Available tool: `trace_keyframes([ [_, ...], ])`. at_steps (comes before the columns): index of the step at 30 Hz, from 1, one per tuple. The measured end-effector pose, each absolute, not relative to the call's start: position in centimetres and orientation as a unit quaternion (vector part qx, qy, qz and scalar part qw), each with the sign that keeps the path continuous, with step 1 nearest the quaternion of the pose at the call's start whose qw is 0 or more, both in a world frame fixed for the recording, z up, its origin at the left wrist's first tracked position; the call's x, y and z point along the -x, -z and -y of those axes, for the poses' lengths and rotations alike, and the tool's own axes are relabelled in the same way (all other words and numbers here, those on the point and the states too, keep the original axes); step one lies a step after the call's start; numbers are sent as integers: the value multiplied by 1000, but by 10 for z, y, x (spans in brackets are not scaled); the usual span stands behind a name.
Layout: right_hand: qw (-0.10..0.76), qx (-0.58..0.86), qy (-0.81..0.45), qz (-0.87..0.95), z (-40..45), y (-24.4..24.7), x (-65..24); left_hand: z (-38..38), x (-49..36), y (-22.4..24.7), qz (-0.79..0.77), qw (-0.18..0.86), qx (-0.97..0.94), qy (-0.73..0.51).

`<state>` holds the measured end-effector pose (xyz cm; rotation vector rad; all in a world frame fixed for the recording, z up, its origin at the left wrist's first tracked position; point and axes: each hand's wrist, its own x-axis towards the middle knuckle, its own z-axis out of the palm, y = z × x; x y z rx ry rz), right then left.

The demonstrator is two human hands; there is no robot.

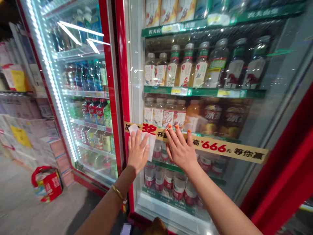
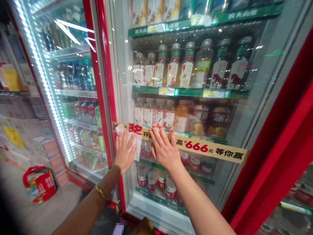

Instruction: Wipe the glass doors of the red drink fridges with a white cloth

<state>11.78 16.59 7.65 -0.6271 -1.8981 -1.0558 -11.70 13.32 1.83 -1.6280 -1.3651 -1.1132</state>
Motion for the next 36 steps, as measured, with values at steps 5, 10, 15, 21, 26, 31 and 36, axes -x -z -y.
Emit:
trace_keyframes([
  [5, 446, 242, 414, 756, -169, -75, -118, -149, 89, -66, 530, 365, 606, 468],
  [10, 454, 224, 411, 758, -168, -73, -122, -142, 72, -39, 494, 384, 672, 396],
  [15, 444, 210, 399, 775, -162, -79, -126, -145, 97, -55, 536, 376, 593, 469],
  [21, 437, 176, 365, 803, -142, -91, -164, -152, 48, -95, 468, 397, 657, 439],
  [26, 444, 202, 411, 770, -146, -90, -226, -142, 72, -67, 456, 418, 695, 367],
  [31, 454, 239, 453, 729, -163, -79, -259, -148, 52, -99, 493, 403, 638, 434],
  [36, 458, 237, 464, 721, -167, -74, -258, -150, 3, -93, 407, 448, 709, 363],
])
